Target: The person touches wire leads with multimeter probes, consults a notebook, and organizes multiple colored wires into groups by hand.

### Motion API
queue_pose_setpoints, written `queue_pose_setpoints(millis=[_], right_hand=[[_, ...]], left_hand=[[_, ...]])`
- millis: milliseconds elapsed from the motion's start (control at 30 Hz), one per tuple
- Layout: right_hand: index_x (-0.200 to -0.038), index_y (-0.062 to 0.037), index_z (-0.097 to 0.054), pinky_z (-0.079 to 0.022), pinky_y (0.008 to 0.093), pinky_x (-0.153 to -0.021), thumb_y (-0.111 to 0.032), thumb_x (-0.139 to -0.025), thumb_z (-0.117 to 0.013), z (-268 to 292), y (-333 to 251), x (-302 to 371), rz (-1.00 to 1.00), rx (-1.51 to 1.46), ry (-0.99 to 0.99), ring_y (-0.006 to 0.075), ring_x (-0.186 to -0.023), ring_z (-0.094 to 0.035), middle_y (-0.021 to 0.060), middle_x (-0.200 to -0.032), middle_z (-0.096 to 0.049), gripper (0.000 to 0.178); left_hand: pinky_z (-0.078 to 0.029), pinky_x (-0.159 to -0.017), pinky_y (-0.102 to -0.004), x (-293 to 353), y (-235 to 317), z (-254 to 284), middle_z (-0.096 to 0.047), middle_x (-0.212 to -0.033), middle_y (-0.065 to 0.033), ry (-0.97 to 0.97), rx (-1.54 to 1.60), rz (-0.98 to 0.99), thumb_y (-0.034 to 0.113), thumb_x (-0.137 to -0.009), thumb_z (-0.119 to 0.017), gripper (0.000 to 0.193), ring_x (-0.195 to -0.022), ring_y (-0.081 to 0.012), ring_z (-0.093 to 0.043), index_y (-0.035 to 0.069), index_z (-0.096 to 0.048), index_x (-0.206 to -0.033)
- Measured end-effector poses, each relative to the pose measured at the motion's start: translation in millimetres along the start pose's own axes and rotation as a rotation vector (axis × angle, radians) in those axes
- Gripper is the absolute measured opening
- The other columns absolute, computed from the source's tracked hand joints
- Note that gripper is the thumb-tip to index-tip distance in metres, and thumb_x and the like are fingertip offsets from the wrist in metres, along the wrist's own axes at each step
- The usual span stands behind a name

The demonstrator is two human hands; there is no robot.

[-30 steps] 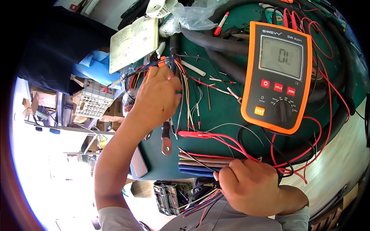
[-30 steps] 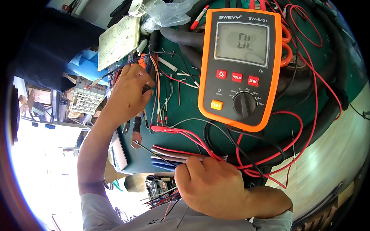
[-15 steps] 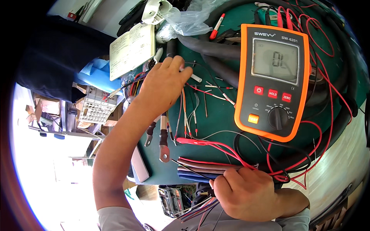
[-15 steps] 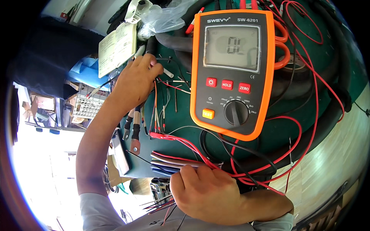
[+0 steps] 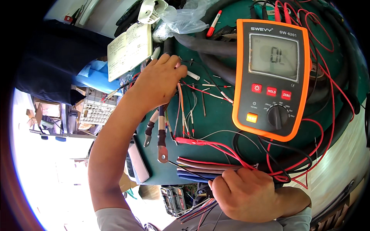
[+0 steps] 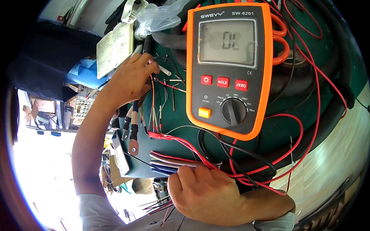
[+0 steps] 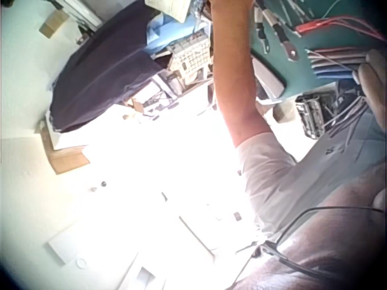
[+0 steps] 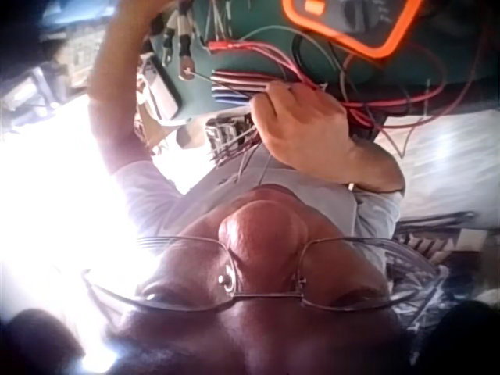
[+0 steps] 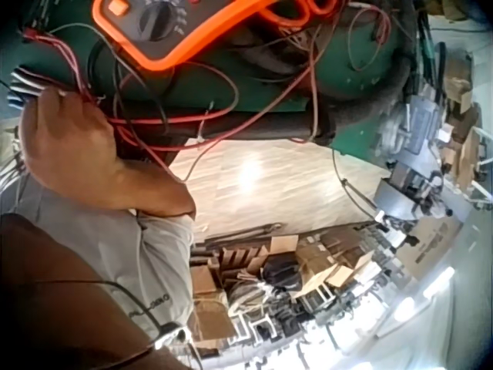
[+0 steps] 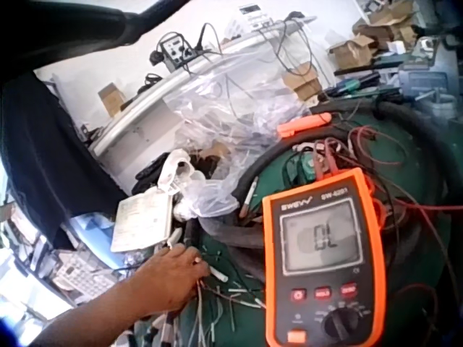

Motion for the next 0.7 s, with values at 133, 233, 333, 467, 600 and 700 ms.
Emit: queue_pose_setpoints(millis=[133, 233, 333, 467, 600, 700], right_hand=[[-0.063, -0.0119, -0.043, -0.028, 0.0276, -0.040, -0.018, -0.065, -0.067, 1.1, -0.7, 0.1, 0.009, 0.003, 0.031, 0.0132, -0.049, -0.040, 0.0004, -0.061, -0.038, 0.024], [-0.059, -0.0134, -0.037, -0.024, 0.0270, -0.040, -0.018, -0.055, -0.058, -6.7, 0.9, 1.9, -0.003, 0.052, 0.126, 0.0117, -0.049, -0.036, 0.0001, -0.060, -0.033, 0.022], [-0.058, -0.0135, -0.037, -0.024, 0.0271, -0.040, -0.018, -0.054, -0.058, -7.6, -0.3, 1.9, -0.010, 0.049, 0.131, 0.0118, -0.049, -0.036, -0.0001, -0.060, -0.033, 0.022], [-0.059, -0.0137, -0.038, -0.025, 0.0269, -0.040, -0.018, -0.054, -0.058, -5.2, 0.2, 1.0, -0.006, 0.061, 0.121, 0.0119, -0.049, -0.037, -0.0003, -0.060, -0.033, 0.021], [-0.059, -0.0136, -0.038, -0.027, 0.0268, -0.040, -0.018, -0.054, -0.059, -5.9, -0.5, 0.7, -0.015, 0.060, 0.124, 0.0119, -0.049, -0.038, -0.0003, -0.060, -0.034, 0.021], [-0.059, -0.0135, -0.038, -0.028, 0.0270, -0.040, -0.018, -0.054, -0.059, -5.7, -0.6, -0.1, -0.016, 0.055, 0.117, 0.0119, -0.049, -0.038, -0.0002, -0.060, -0.035, 0.021]], left_hand=[[-0.043, -0.093, -0.0403, 0.6, 4.3, -5.5, -0.054, -0.111, -0.0092, -0.107, -0.005, 0.070, 0.004, -0.067, -0.074, 0.039, -0.108, -0.0286, -0.052, 0.010, -0.061, -0.103], [-0.043, -0.093, -0.0408, -3.2, 1.8, -13.0, -0.055, -0.108, -0.0082, -0.099, -0.014, 0.033, 0.004, -0.068, -0.074, 0.033, -0.107, -0.0279, -0.052, 0.010, -0.062, -0.099], [-0.043, -0.092, -0.0406, -1.2, 3.2, -12.3, -0.056, -0.106, -0.0072, -0.118, 0.004, -0.002, 0.005, -0.069, -0.072, 0.025, -0.105, -0.0271, -0.052, 0.009, -0.064, -0.093], [-0.043, -0.091, -0.0400, -0.1, 3.3, -11.0, -0.056, -0.104, -0.0066, -0.084, 0.017, -0.010, 0.005, -0.070, -0.070, 0.017, -0.104, -0.0268, -0.052, 0.008, -0.064, -0.086], [-0.044, -0.086, -0.0358, 2.1, 3.6, -10.4, -0.057, -0.097, -0.0053, -0.020, -0.014, -0.052, 0.006, -0.074, -0.064, 0.015, -0.099, -0.0232, -0.053, 0.011, -0.067, -0.088], [-0.045, -0.083, -0.0342, 2.8, 3.1, -11.3, -0.058, -0.094, -0.0047, -0.001, -0.023, -0.073, 0.008, -0.077, -0.061, 0.016, -0.097, -0.0217, -0.053, 0.012, -0.069, -0.089]])
Point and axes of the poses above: each hand's wrist, its own x-axis away from the middle knuckle, its own z-axis out of the back of the hand, y = z × x, the point moved 4 cm from there along -x, towards the middle knuckle
